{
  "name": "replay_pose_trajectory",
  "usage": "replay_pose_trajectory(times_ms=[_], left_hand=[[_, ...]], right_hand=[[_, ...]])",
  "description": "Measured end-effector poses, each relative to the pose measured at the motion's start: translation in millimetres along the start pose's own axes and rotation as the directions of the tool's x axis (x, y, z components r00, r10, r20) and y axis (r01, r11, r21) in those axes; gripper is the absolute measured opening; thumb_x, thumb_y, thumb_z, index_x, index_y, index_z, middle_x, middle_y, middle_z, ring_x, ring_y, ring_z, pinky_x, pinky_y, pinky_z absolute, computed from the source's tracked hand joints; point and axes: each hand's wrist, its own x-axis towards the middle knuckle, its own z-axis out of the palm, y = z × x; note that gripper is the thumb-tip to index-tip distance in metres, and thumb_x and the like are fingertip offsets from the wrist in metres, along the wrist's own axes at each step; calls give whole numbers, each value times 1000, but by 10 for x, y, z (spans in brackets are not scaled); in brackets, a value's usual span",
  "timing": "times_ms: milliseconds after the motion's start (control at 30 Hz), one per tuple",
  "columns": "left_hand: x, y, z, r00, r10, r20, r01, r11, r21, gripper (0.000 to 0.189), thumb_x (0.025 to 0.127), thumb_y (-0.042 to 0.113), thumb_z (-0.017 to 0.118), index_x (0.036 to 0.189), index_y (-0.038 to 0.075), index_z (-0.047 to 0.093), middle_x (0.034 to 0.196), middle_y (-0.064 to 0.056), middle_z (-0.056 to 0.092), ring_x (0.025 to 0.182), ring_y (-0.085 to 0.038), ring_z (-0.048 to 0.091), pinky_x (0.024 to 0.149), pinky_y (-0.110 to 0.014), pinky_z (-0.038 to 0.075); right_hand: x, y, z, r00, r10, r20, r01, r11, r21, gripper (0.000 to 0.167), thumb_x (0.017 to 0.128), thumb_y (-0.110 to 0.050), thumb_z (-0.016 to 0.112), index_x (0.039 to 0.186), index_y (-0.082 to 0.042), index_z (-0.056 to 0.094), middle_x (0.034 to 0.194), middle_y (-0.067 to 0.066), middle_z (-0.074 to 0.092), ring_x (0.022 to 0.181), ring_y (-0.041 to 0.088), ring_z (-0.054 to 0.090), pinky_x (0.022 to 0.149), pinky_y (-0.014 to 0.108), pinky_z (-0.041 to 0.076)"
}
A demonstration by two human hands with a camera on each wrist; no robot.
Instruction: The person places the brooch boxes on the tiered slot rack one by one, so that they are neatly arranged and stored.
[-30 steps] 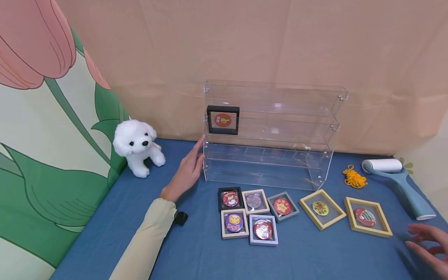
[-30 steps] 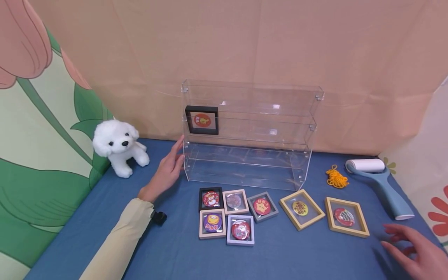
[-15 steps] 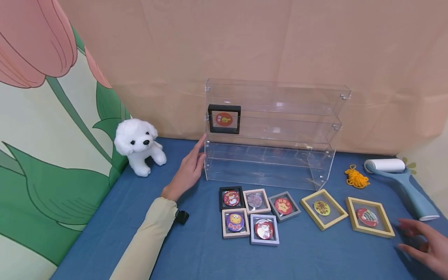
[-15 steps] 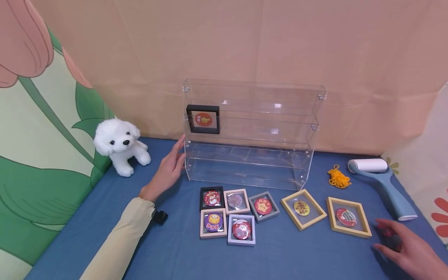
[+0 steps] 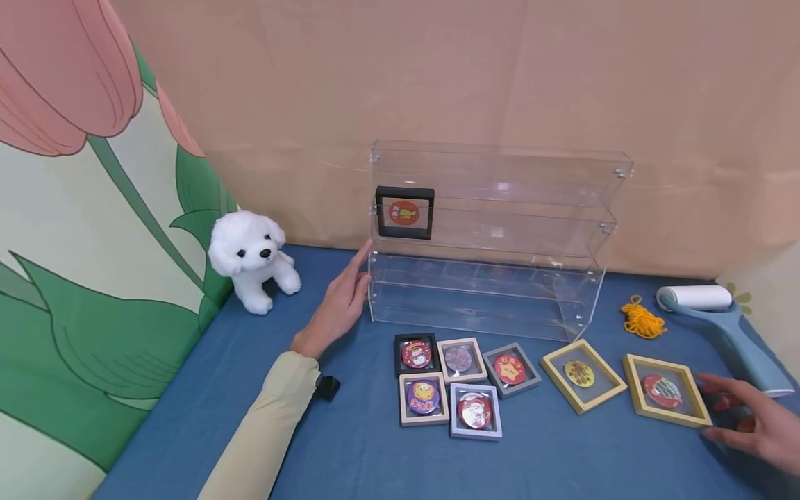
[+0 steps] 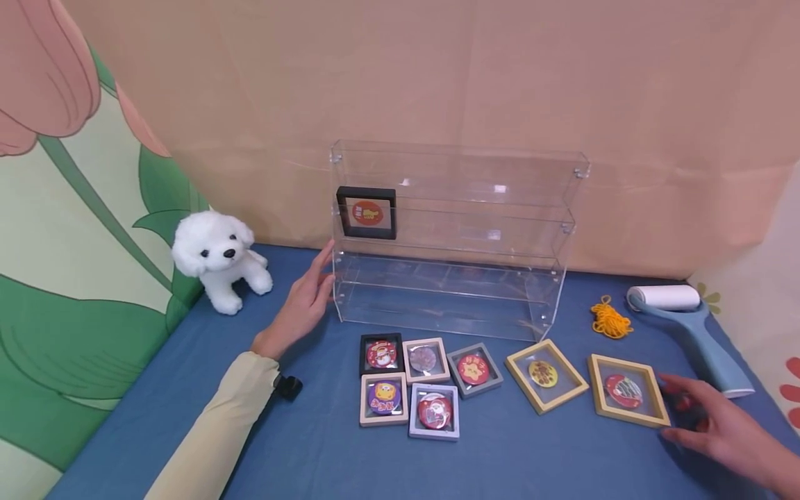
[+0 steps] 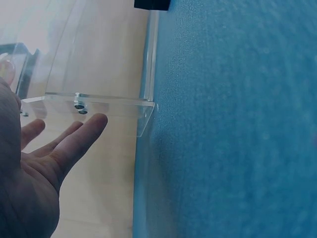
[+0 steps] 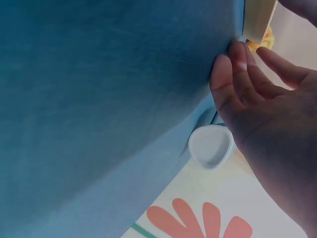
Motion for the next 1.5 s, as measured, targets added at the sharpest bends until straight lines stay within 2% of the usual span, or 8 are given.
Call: replay_pose_trajectory(times_ms=[100, 433, 700, 1033, 1200, 1267, 1400, 1500], left_hand=[[9, 7, 2, 1000, 1, 1, -1, 1000, 2, 71, 108, 12, 47, 163, 40, 10, 161, -9, 33, 117, -28, 62, 83, -42, 56], [-2, 14, -4, 1000, 0, 4, 0, 1000, 4, 72, 108, 12, 47, 163, 40, 9, 161, -10, 34, 119, -28, 61, 86, -42, 55], [0, 17, 7, 1000, 6, 1, -6, 1000, 0, 73, 108, 10, 48, 163, 40, 10, 160, -10, 35, 115, -27, 62, 82, -41, 55], [0, 21, -2, 1000, 7, 2, -7, 1000, 0, 74, 107, 8, 48, 163, 38, 11, 161, -10, 33, 123, -30, 60, 86, -43, 56], [5, 23, -4, 1000, 17, -1, -17, 1000, 0, 74, 107, 7, 49, 163, 37, 11, 161, -11, 34, 120, -30, 61, 81, -41, 56], [4, 21, -6, 1000, 24, -4, -24, 1000, 2, 74, 107, 7, 49, 164, 35, 11, 160, -12, 34, 118, -30, 61, 80, -41, 56], [1, 15, -7, 1000, 30, -5, -30, 1000, 4, 73, 107, 9, 49, 164, 35, 11, 160, -12, 34, 117, -30, 62, 79, -40, 56], [-3, 14, -7, 1000, 30, -4, -30, 1000, 5, 72, 107, 9, 48, 164, 35, 11, 161, -11, 34, 118, -30, 62, 79, -39, 55]], right_hand=[[46, -14, -35, 1000, -1, 25, 1, 1000, 16, 86, 78, -12, 85, 137, 22, 32, 118, 33, 49, 91, 34, 54, 58, 28, 43], [201, 50, -137, 986, -45, 158, 32, 996, 87, 89, 82, -8, 81, 142, 20, 23, 116, 28, 46, 89, 27, 49, 62, 31, 44], [272, 84, -182, 972, -21, 233, -8, 992, 124, 91, 83, -12, 81, 143, 20, 20, 117, 28, 42, 89, 27, 49, 67, 33, 43], [174, 26, -147, 990, -19, 140, -1, 990, 144, 102, 78, -12, 86, 144, 17, 14, 118, 32, 45, 91, 29, 56, 64, 31, 50], [80, -38, -79, 998, -26, 49, 17, 983, 182, 113, 70, -2, 90, 140, 16, 3, 118, 41, 46, 94, 38, 59, 66, 31, 53], [56, -50, -50, 999, -31, 25, 25, 980, 199, 117, 68, 2, 90, 138, 15, -2, 117, 44, 45, 93, 40, 60, 67, 35, 55], [17, -48, 0, 1000, -24, -1, 24, 971, 238, 119, 66, 4, 90, 136, 12, -5, 119, 45, 45, 91, 38, 63, 72, 39, 57], [-9, -31, 20, 999, -30, -24, 35, 963, 266, 118, 66, 5, 90, 136, 8, -4, 120, 44, 46, 89, 32, 64, 72, 37, 58]])
